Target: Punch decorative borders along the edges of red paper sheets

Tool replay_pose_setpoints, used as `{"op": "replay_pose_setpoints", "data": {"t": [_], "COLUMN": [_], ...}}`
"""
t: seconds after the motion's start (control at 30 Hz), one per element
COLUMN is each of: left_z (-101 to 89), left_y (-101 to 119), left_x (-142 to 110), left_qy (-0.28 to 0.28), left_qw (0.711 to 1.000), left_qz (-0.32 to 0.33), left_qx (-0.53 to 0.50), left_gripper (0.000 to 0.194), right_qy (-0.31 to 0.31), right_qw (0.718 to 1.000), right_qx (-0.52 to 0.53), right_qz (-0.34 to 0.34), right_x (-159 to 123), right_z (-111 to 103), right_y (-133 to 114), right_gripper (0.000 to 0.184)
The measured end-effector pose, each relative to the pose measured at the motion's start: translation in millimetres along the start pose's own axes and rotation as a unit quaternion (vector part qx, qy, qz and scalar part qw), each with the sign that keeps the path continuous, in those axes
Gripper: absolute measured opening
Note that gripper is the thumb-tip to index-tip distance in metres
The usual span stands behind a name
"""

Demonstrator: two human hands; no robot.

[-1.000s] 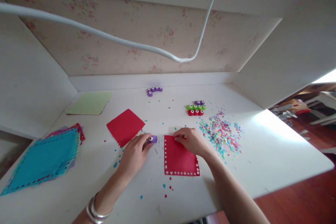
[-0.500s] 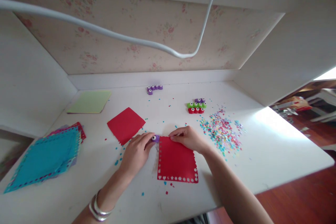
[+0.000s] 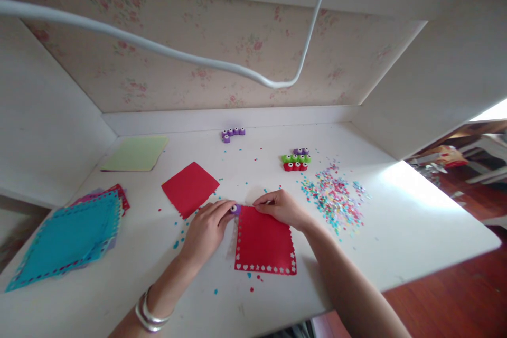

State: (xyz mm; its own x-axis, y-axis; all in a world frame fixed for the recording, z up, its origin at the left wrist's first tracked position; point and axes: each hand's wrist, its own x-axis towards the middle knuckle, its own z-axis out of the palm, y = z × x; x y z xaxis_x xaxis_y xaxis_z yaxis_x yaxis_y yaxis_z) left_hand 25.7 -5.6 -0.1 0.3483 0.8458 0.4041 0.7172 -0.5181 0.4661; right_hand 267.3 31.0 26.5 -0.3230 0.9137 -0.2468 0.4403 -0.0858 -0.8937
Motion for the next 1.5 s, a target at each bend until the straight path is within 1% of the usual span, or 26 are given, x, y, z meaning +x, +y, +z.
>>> {"op": "replay_pose_setpoints", "data": {"t": [0.23, 0.67, 0.97, 1.1, 1.33, 1.5], "left_z": [2.0, -0.4, 1.6, 2.1, 1.0, -0.1], "left_y": [-3, -1, -4, -5, -4, -3], "left_x": [0, 1, 0, -1, 2, 2], "left_qy": [-0.006, -0.006, -0.021, -0.021, -0.007, -0.014], "left_qw": [1.0, 1.0, 1.0, 1.0, 1.0, 1.0], "left_qz": [0.0, 0.021, 0.015, 0.015, 0.013, 0.009], "left_qx": [-0.001, -0.015, -0.01, -0.01, -0.027, -0.026], "left_gripper": [0.026, 0.025, 0.027, 0.027, 0.026, 0.025], "right_qy": [-0.007, -0.012, -0.024, -0.024, -0.039, -0.032], "right_qw": [1.0, 0.997, 0.994, 0.99, 0.98, 0.984], "right_qx": [-0.014, 0.025, 0.086, 0.112, 0.159, 0.135], "right_qz": [0.01, 0.068, 0.069, 0.083, 0.114, 0.108], "right_x": [0, 3, 0, -1, -6, -4], "right_z": [-1, 0, -5, -4, -1, -4], "right_y": [2, 11, 5, 4, -8, -3], "right_gripper": [0.021, 0.021, 0.021, 0.02, 0.017, 0.019]}}
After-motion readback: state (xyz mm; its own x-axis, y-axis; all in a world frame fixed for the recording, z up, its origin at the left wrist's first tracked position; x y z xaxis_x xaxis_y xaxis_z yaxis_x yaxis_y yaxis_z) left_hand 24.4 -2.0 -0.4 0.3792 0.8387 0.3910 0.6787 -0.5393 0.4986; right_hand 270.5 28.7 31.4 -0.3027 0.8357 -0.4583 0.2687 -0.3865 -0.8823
